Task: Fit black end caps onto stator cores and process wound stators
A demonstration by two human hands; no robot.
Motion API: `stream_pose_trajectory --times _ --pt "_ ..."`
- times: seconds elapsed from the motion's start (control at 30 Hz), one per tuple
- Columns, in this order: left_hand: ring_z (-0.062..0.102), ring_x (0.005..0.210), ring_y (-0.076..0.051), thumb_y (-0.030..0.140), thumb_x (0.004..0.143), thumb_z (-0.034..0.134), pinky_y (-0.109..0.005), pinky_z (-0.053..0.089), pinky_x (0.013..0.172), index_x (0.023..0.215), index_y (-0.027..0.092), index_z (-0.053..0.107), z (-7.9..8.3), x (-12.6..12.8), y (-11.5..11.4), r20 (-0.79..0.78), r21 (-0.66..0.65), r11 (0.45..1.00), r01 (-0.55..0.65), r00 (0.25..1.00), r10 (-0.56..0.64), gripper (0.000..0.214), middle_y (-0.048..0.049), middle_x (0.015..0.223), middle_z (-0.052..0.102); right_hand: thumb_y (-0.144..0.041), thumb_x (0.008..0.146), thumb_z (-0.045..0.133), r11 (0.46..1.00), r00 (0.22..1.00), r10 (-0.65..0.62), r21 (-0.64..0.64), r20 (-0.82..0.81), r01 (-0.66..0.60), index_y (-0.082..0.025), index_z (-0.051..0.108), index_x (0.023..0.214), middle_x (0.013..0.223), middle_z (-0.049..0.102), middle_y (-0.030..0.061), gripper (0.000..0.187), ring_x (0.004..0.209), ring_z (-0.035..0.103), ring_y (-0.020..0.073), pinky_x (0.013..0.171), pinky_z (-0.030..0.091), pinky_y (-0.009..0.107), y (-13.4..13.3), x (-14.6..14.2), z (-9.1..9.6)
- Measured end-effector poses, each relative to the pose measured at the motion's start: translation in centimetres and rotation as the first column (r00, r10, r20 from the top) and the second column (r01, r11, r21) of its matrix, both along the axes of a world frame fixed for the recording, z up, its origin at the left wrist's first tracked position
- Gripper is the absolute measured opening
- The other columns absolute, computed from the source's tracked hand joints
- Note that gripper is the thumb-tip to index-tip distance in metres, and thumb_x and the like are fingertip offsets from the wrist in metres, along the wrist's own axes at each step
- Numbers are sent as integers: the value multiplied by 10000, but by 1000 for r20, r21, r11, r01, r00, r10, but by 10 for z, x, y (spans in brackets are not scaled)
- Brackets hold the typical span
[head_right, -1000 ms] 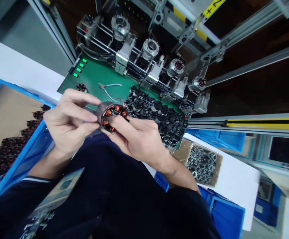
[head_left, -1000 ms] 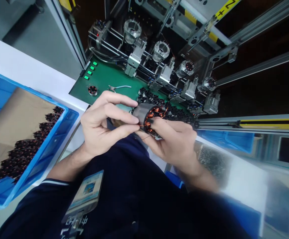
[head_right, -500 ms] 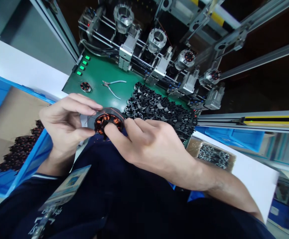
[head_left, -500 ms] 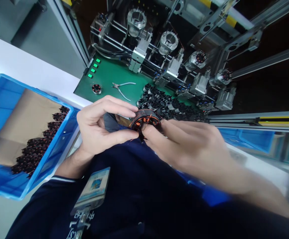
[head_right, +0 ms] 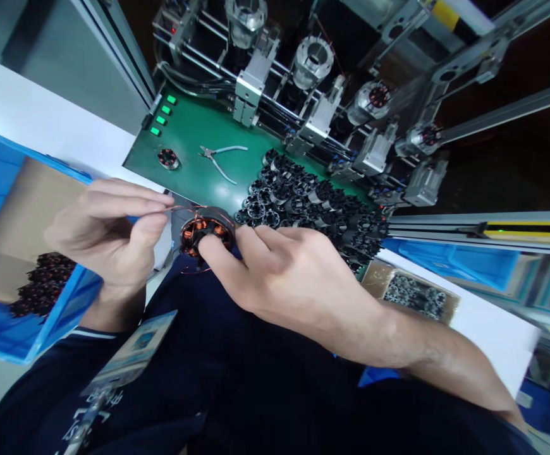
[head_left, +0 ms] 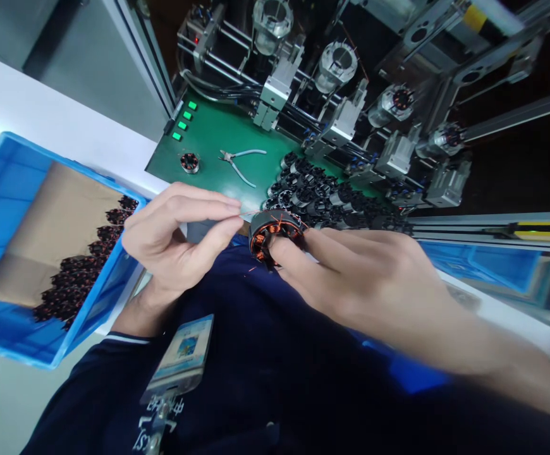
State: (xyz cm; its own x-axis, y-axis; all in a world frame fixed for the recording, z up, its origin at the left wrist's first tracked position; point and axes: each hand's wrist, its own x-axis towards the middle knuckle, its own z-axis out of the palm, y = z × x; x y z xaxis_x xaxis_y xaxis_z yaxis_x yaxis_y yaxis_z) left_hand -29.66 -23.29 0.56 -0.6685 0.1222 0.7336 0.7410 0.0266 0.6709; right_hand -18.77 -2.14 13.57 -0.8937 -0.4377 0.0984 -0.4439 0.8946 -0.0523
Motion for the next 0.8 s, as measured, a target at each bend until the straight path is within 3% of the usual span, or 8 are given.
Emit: stream_pose_trajectory --times 0.17,0.3,0.43,0.5,0.6,0.7,0.8 --pt "821 853 -220 427 1023 965 -435 707 810 1089 333 869 -6 -6 -12 -9 -36 999 -17 1000 17 150 5 943 851 -190 1201 605 988 994 101 121 -46 -95 -227 644 960 705 449 -40 247 591 385 125 558 318 334 0 -2 -2" --pt "819 887 -227 331 1089 873 -474 667 770 1102 301 848 -5 -7 -20 3 -83 996 -12 1000 12 41 -11 957 848 -173 1196 592 986 995 102 136 -19 -99 -237 682 1016 704 491 -40 210 587 427 132 578 318 343 0 -1 -4" --pt "794 866 -194 378 1152 784 -522 639 782 1117 252 771 -17 -15 -32 89 10 997 -82 993 81 132 -11 962 794 -197 1205 553 989 994 91 113 60 -97 -237 736 1078 729 578 -25 226 600 485 136 595 273 349 2 -9 -19" --pt "780 875 -188 472 1139 802 -525 639 787 1079 255 747 -34 -24 -44 180 -21 987 -158 971 159 231 -13 967 764 -272 1232 517 990 981 32 132 193 -58 -248 762 1114 749 642 -4 274 641 563 147 601 209 346 2 -20 -37" --pt "794 995 -237 560 1074 854 -513 653 838 1139 268 768 -72 -44 -65 329 -254 950 -184 907 263 311 -41 1086 792 -401 1260 486 980 886 -104 197 451 14 -259 797 1230 881 786 46 344 767 708 190 636 168 342 -1 -46 -78" --pt "795 1180 -351 545 974 924 -593 666 1024 1299 286 780 -114 -66 -77 416 -508 858 -75 851 321 440 -98 1297 813 -435 1251 523 974 784 -189 216 592 71 -229 811 1355 1148 875 122 369 997 817 253 688 253 343 -10 -77 -126" --pt "718 1401 -458 465 938 949 -714 577 1254 1387 271 772 -144 -86 -69 418 -659 752 -14 825 381 520 -168 1463 746 -366 1240 515 973 770 -217 197 600 121 -200 821 1383 1326 865 172 376 1154 835 295 788 418 344 -23 -109 -169"
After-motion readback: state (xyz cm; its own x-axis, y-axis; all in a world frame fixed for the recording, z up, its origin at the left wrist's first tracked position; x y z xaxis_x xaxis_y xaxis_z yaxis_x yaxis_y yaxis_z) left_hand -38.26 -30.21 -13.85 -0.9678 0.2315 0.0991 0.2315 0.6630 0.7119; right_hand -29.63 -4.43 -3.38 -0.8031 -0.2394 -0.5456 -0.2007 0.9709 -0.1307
